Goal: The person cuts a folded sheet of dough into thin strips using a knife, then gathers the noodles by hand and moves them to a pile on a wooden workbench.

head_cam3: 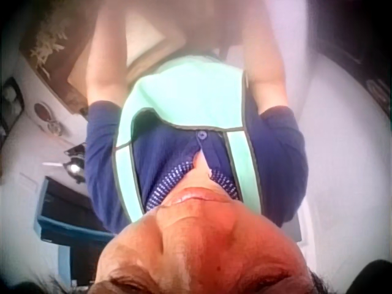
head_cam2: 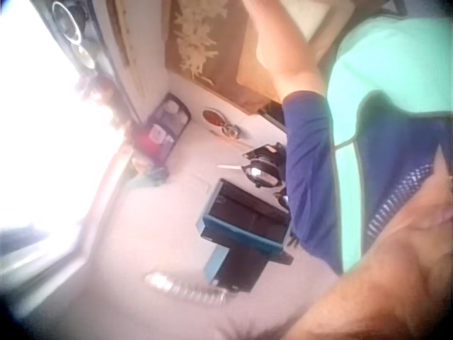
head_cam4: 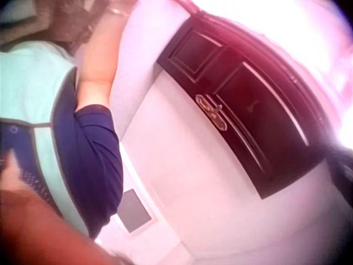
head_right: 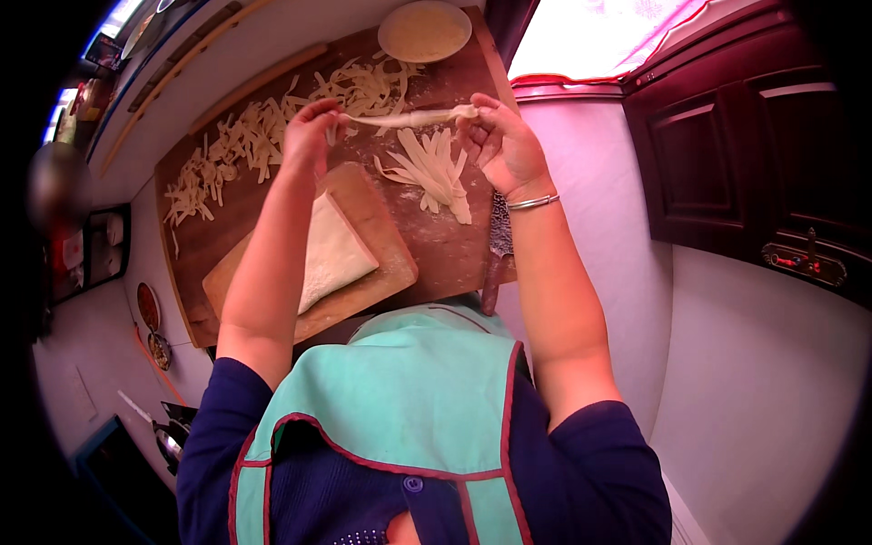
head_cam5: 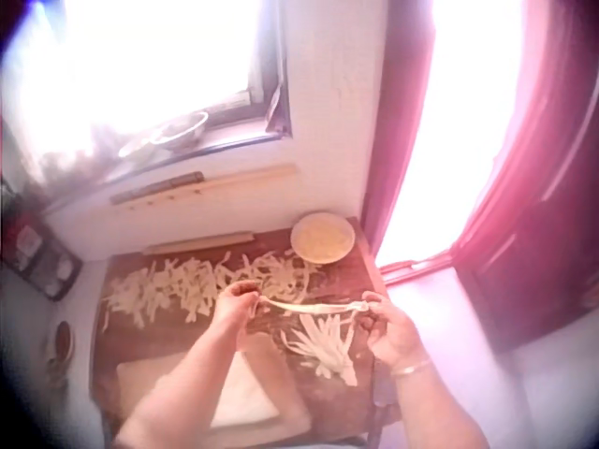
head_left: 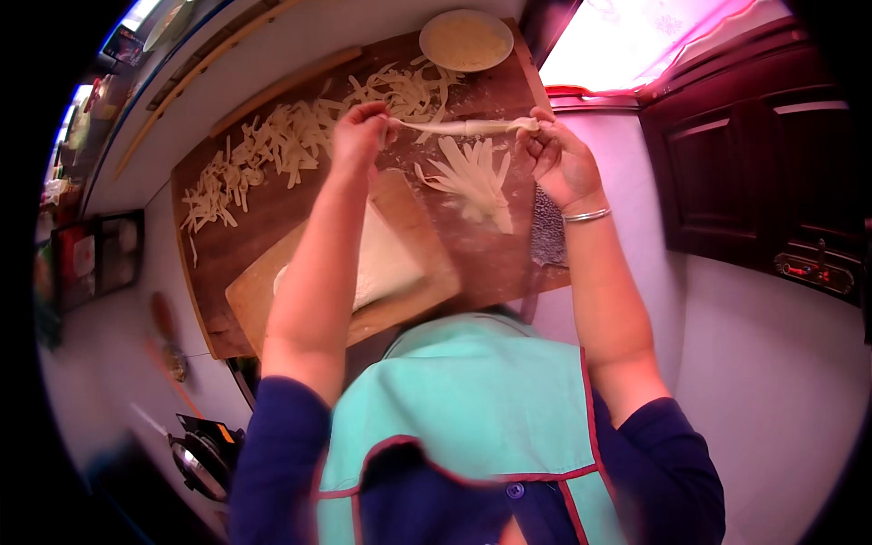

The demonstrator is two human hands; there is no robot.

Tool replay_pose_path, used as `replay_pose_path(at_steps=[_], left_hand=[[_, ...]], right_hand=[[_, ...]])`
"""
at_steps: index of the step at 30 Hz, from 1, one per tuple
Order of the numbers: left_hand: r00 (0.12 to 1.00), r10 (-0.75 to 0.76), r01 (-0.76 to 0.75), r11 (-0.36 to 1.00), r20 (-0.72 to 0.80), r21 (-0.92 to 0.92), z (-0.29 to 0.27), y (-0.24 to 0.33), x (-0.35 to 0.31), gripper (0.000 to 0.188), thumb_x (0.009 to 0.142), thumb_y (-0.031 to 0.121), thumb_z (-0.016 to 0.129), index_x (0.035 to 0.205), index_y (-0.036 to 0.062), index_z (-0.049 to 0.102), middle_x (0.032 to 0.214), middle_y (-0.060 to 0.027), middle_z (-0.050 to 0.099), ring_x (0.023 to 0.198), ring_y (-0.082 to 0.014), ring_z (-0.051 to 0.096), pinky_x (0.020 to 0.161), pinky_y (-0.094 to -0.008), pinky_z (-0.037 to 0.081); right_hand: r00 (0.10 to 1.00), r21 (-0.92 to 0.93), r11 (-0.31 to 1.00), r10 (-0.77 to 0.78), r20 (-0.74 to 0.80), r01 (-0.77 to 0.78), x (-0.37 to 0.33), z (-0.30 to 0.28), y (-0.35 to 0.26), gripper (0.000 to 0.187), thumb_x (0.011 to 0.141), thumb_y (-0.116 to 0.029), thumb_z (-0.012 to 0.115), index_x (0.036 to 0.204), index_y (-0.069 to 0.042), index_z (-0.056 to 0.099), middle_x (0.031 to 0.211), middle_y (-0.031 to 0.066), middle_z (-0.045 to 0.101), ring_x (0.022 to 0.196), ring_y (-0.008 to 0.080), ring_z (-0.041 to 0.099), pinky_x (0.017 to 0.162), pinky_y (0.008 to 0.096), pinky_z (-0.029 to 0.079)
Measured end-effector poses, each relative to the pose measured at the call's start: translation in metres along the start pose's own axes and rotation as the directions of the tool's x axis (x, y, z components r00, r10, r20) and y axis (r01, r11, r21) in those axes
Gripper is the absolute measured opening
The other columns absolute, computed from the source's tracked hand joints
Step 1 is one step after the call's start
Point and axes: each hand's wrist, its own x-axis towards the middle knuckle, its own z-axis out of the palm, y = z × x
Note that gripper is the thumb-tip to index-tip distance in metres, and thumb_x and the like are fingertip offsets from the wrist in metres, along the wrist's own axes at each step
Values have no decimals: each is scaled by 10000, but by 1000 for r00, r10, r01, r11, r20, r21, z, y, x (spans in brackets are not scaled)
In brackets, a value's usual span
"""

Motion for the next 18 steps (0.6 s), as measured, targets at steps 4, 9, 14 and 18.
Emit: replay_pose_path(at_steps=[4,9,14,18], left_hand=[[1000,-10,10,1000,-20,5,-3,14,15,200,894,-25,543,1091,-22,581,958,-115,630,789,-184,649,644,-281,548],[1000,-30,30,998,4,62,5,5,13,214,900,-16,545,1112,-26,576,1010,-126,627,819,-187,652,680,-284,551],[993,-31,53,979,-111,195,-16,-9,24,216,897,3,559,1110,-25,583,1015,-117,632,836,-189,653,707,-276,547],[997,-44,32,979,55,202,-9,-12,20,209,898,15,566,1102,-25,587,1005,-106,635,845,-185,653,735,-286,543]], right_hand=[[998,-35,999,-20,63,22,-1,-7,-18,211,924,-76,524,1128,-29,556,980,108,653,913,230,655,819,339,556],[996,129,992,-21,88,10,2,-13,-21,211,916,-76,532,1116,-33,585,1021,134,656,919,235,651,862,367,539],[982,251,967,-89,169,44,-5,-5,-29,233,909,-68,538,1133,-39,596,1061,153,660,920,226,651,864,364,535],[995,-182,982,61,72,-47,12,-10,-17,189,914,-79,543,1092,-32,587,996,97,663,900,185,654,819,322,539]])
